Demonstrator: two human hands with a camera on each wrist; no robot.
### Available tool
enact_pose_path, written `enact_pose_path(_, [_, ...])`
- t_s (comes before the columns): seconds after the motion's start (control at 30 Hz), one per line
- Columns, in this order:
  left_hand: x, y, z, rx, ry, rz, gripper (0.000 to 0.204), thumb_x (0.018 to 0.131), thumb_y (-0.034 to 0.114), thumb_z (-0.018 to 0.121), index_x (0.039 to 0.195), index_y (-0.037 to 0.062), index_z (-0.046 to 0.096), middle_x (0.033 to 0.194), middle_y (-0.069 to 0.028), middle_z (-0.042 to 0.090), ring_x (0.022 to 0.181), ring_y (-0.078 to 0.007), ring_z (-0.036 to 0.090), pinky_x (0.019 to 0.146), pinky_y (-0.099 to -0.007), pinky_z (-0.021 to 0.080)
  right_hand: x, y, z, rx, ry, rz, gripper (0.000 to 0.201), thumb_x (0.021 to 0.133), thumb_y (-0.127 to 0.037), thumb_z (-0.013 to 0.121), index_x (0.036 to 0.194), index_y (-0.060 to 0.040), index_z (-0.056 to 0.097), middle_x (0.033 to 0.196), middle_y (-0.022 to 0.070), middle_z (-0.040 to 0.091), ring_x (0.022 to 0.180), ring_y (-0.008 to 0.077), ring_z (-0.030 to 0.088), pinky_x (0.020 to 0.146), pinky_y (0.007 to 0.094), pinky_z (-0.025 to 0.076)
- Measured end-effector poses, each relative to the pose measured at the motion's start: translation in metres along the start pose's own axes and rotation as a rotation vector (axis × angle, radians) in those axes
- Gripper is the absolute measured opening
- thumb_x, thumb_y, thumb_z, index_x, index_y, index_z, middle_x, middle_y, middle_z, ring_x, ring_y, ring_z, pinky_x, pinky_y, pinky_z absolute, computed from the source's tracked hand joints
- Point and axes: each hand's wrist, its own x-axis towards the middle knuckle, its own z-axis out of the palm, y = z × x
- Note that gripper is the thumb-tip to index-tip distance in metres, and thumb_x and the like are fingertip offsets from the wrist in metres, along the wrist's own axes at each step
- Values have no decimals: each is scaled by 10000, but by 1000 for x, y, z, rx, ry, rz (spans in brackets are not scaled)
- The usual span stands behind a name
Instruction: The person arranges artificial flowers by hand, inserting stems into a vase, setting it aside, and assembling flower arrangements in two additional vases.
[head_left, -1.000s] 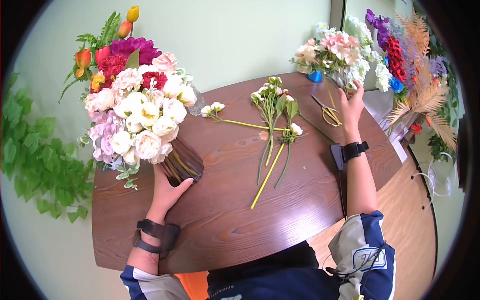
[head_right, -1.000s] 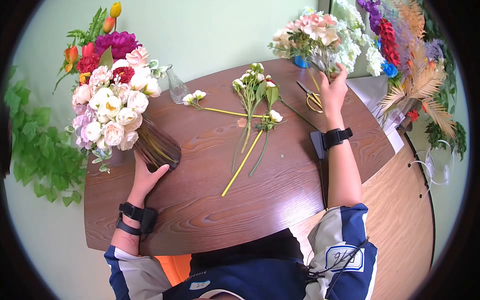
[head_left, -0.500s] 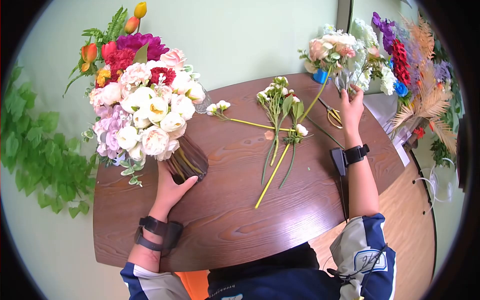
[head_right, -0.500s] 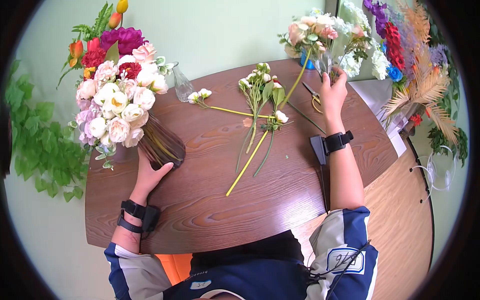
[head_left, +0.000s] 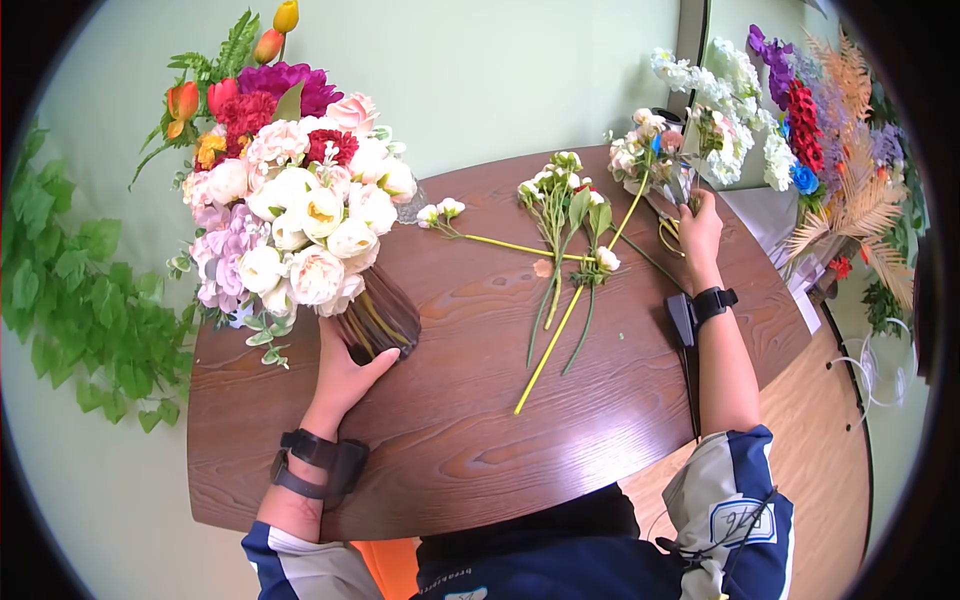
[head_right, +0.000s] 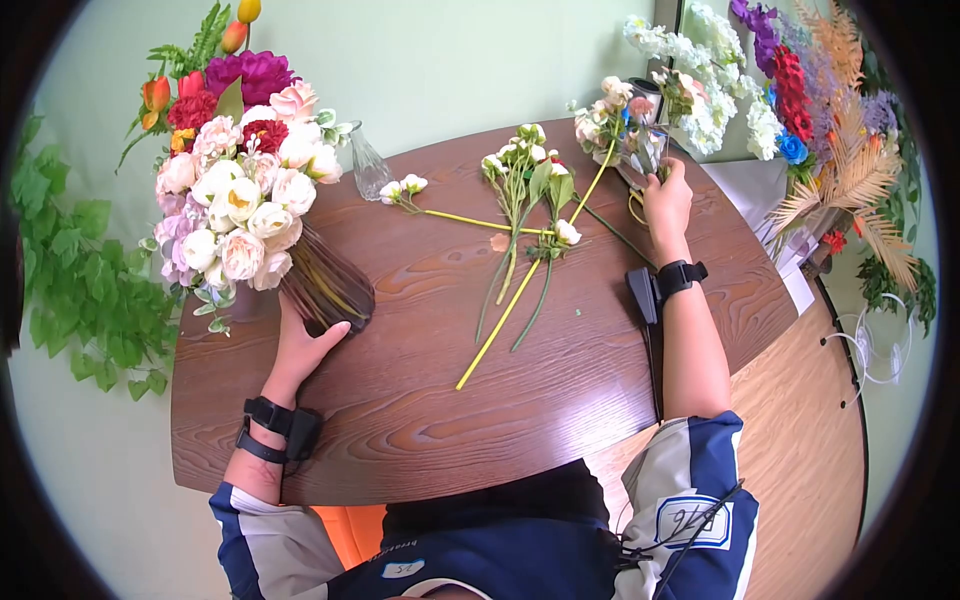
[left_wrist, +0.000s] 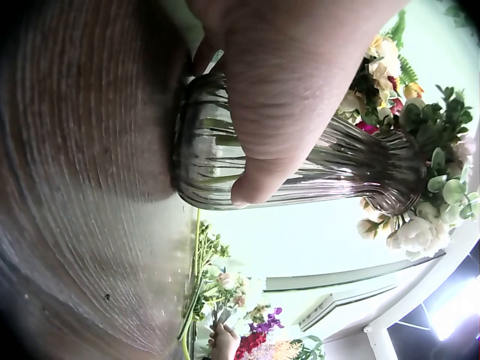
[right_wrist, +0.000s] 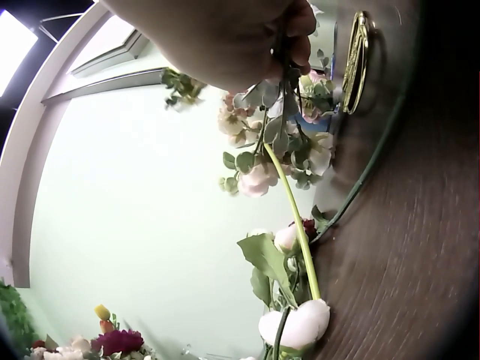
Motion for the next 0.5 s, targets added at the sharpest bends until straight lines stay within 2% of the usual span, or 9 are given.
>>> enact_pose_path(0.17, [0, 1, 0, 8, -6, -21, 1015, 689, 223, 778, 1395, -37, 98, 1383, -183, 293, 1291, -267, 308, 1076, -366, 251, 0, -8, -4, 112, 74, -69, 320, 798, -42, 626, 1101, -19, 529, 955, 224, 635, 907, 383, 612, 775, 423, 479])
enact_pose_path(0.23, [0, 2, 1, -13, 2, -10, 1016, 688, 223, 778, 1396, -39, 96, 1385, -185, 290, 1292, -266, 307, 1076, -366, 252, -3, -15, -8, 226, 154, -162, 313, 796, -1, 613, 1097, -7, 526, 972, 210, 624, 901, 342, 618, 779, 395, 478])
enact_pose_path(0.37, [0, 1, 0, -4, -14, -22, 1020, 689, 223, 778, 1397, -38, 92, 1387, -187, 288, 1292, -264, 308, 1076, -365, 251, -4, -24, -10, 280, 177, -162, 302, 801, 17, 598, 1093, 6, 527, 995, 189, 614, 901, 293, 618, 782, 366, 479])
enact_pose_path(0.5, [1, 1, 1, -8, 1, -1, 1020, 691, 223, 776, 1398, -39, 89, 1387, -187, 287, 1291, -264, 311, 1077, -365, 251, -2, -25, -9, 337, 314, -289, 284, 808, 13, 590, 1086, 10, 535, 938, 161, 613, 846, 254, 616, 763, 344, 479])
